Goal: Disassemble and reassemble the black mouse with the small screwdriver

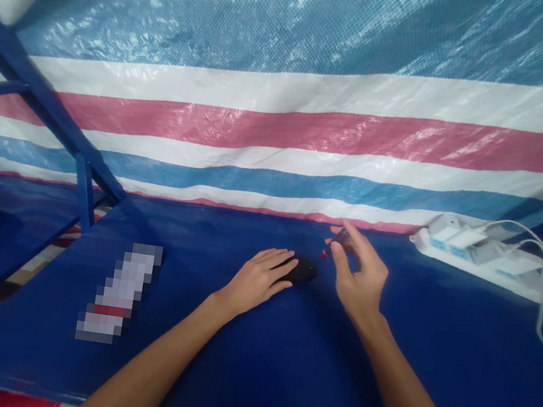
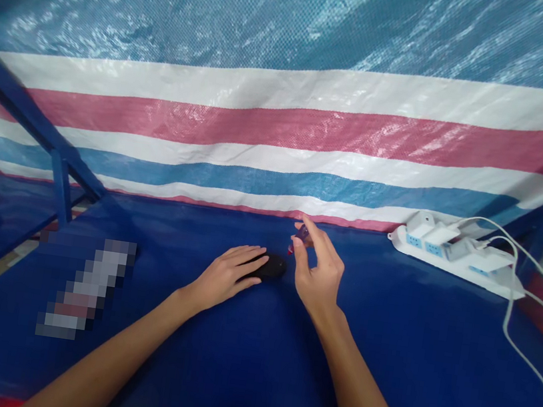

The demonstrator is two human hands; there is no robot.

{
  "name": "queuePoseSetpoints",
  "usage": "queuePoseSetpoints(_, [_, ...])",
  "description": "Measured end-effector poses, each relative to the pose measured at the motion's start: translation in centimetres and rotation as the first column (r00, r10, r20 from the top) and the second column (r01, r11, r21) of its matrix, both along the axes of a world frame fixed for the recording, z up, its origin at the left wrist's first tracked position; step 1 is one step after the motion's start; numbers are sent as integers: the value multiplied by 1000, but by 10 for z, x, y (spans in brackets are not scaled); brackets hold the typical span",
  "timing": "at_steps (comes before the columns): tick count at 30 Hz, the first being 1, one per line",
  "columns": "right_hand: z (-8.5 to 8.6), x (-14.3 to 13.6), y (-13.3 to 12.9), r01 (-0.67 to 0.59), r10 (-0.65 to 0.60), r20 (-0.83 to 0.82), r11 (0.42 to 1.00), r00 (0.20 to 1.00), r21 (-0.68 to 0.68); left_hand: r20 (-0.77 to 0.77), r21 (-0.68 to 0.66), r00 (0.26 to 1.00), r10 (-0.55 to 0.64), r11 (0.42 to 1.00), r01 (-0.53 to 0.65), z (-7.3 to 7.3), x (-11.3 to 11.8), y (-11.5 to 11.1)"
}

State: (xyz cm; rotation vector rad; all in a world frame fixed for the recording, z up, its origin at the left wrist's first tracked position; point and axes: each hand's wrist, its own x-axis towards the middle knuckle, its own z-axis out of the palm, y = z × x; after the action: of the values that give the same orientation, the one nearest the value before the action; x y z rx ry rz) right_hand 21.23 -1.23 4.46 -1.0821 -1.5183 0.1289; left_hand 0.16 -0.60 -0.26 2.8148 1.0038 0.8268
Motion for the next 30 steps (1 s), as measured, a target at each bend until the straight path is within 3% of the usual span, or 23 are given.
queuePoseSetpoints(11, [0, -1, -2, -9, 8, -142, 1000, 990, -6, 21, -35, 1000, 2, 999, -1, 2, 1, -1])
queuePoseSetpoints(16, [2, 6, 2, -157, 104, -276, 972, 956, -174, 2, -151, 999, 48, 987, -47, 4, -2, 0])
queuePoseSetpoints(23, [1, 16, 11, -336, 167, -342, 782, 925, -526, 107, -354, 988, 109, 933, -65, 6, -10, 8])
queuePoseSetpoints(27, [3, 18, 12, -423, 223, -373, 650, 901, -632, 227, -480, 948, 225, 872, -92, 11, -14, 13])
queuePoseSetpoints(30, [5, 19, 10, -449, 337, -307, 535, 890, -716, 264, -560, 920, 290, 823, -98, 14, -16, 15])
